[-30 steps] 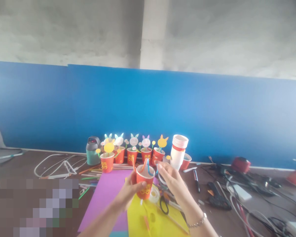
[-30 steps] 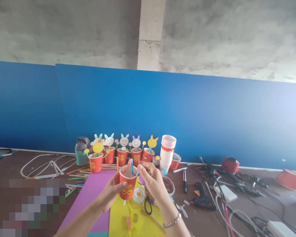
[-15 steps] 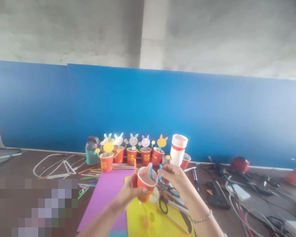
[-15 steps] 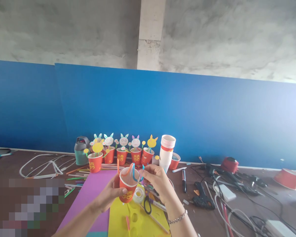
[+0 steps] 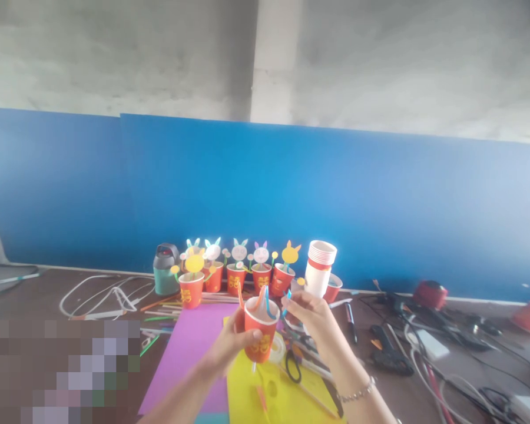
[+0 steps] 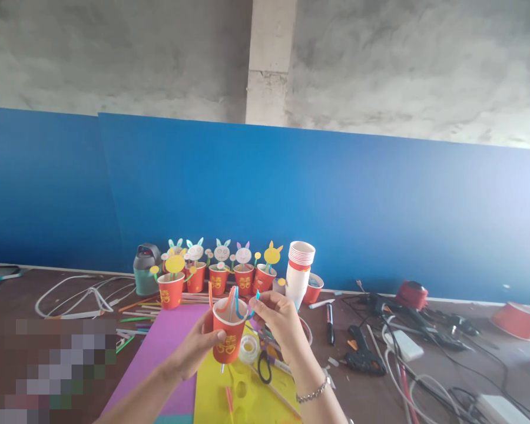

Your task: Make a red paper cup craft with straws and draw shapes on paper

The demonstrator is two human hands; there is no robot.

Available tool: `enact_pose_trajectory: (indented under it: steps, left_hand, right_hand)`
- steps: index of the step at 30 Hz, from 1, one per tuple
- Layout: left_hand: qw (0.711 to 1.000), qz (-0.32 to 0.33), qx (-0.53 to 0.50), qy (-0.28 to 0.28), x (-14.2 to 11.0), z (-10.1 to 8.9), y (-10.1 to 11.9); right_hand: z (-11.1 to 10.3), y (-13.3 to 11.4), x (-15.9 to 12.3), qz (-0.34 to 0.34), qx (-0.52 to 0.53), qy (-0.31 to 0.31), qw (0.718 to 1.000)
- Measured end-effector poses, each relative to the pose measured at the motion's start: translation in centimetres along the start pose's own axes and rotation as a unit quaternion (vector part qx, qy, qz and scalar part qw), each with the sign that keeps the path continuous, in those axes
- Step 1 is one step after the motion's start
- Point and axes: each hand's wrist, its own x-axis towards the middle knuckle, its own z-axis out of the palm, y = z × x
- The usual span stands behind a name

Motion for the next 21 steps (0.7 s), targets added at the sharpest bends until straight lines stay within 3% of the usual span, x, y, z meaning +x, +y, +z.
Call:
enact_pose_trajectory:
  steps: [3, 5, 7, 10, 12, 14, 17, 21]
  left_hand:
    - [1.000, -0.003, -0.010, 0.005, -0.1, 0.3, 0.1]
    - [0.999, 0.000, -0.015, 0.038, -0.1, 0.6, 0.3]
    - [0.996, 0.005, -0.020, 0.090, 0.0, 0.9, 0.5]
    - [0.987, 0.018, -0.021, 0.157, 0.2, 1.3, 0.7]
    - [0.984, 0.025, -0.021, 0.177, 0.4, 1.4, 0.8]
    - [0.983, 0.027, -0.020, 0.183, 0.5, 1.5, 0.9]
    - [0.982, 0.032, -0.011, 0.183, 0.4, 1.5, 1.1]
    - [0.984, 0.037, 0.004, 0.172, 0.3, 1.6, 1.1]
  right_hand:
    - [-0.1, -0.1, 0.0, -0.016, -0.023, -0.001, 1.000]
    - [-0.4, 0.1, 0.2, -0.009, -0.042, -0.011, 0.999]
    - [-0.7, 0.6, 0.2, 0.009, -0.088, -0.079, 0.993]
    - [-0.4, 1.5, -0.2, 0.031, -0.154, -0.220, 0.963]
    - [0.7, 2.0, -0.8, 0.038, -0.175, -0.260, 0.949]
    - [2.2, 2.3, -1.3, 0.043, -0.197, -0.250, 0.947]
    - [3.8, 2.8, -1.2, 0.113, -0.224, -0.234, 0.939]
    - [4.1, 4.0, -0.2, 0.137, -0.219, -0.239, 0.936]
